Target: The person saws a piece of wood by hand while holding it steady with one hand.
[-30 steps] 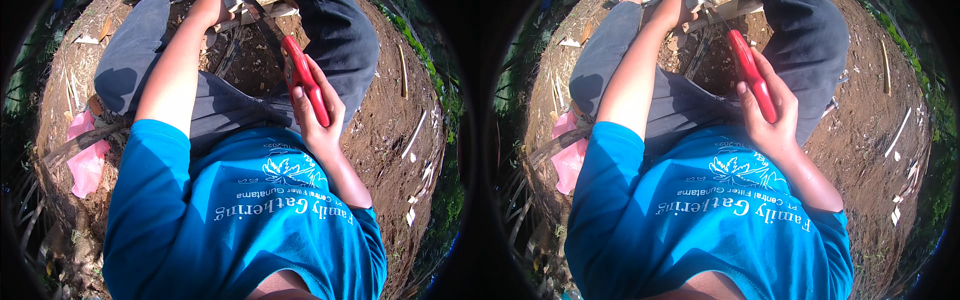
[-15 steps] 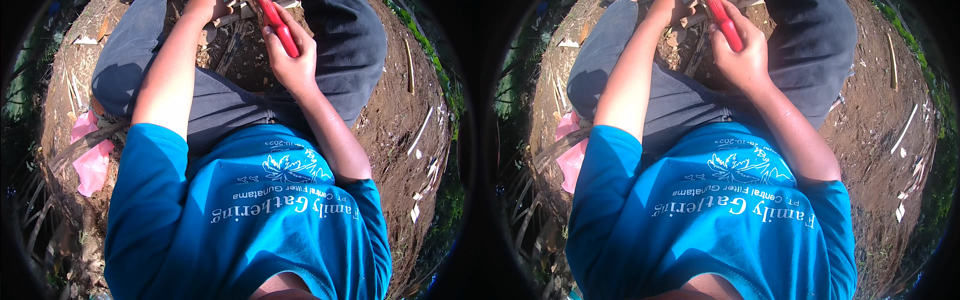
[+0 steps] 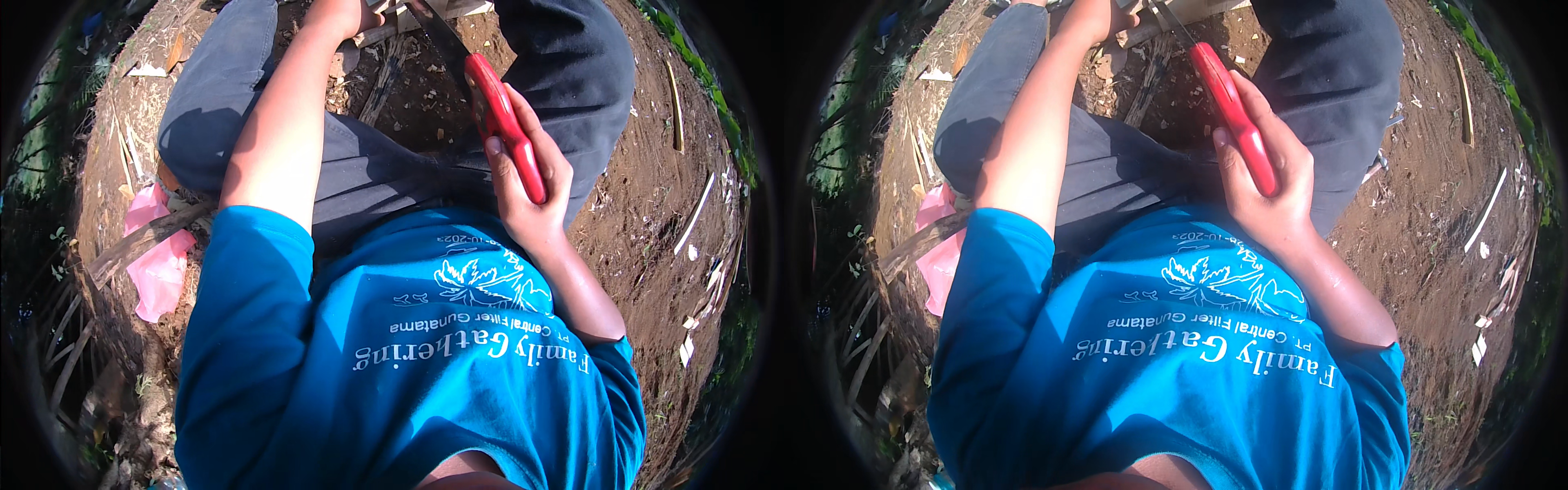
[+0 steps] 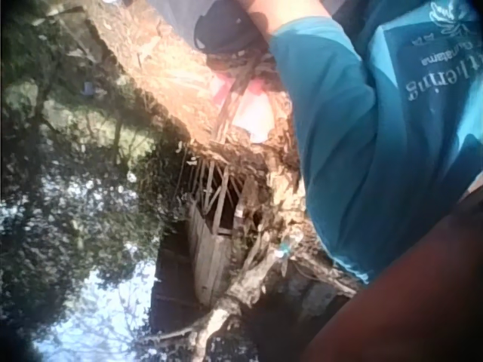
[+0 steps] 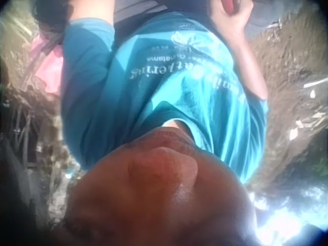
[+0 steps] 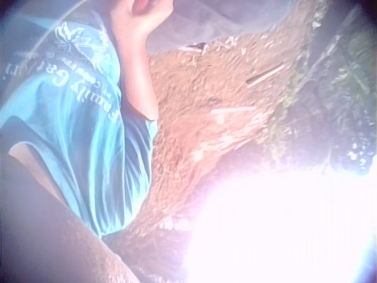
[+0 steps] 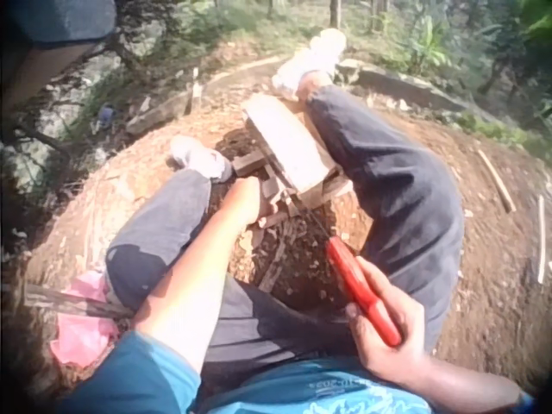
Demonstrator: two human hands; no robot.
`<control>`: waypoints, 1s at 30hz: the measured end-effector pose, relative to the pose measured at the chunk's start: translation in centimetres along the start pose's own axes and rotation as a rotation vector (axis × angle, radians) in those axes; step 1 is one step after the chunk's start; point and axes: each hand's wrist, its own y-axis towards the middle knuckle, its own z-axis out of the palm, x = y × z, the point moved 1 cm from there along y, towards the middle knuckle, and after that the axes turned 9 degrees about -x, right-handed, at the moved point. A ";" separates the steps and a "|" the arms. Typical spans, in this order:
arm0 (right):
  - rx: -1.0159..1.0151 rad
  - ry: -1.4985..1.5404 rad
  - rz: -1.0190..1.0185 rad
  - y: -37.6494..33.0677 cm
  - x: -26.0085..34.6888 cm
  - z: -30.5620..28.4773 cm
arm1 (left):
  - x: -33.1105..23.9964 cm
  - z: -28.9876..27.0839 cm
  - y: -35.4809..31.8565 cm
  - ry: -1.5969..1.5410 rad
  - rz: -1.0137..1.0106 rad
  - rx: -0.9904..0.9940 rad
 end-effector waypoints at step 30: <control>0.021 0.139 0.070 1.5 -1.2 -0.4 | 0.9 1.2 1.4 0.276 -0.028 0.030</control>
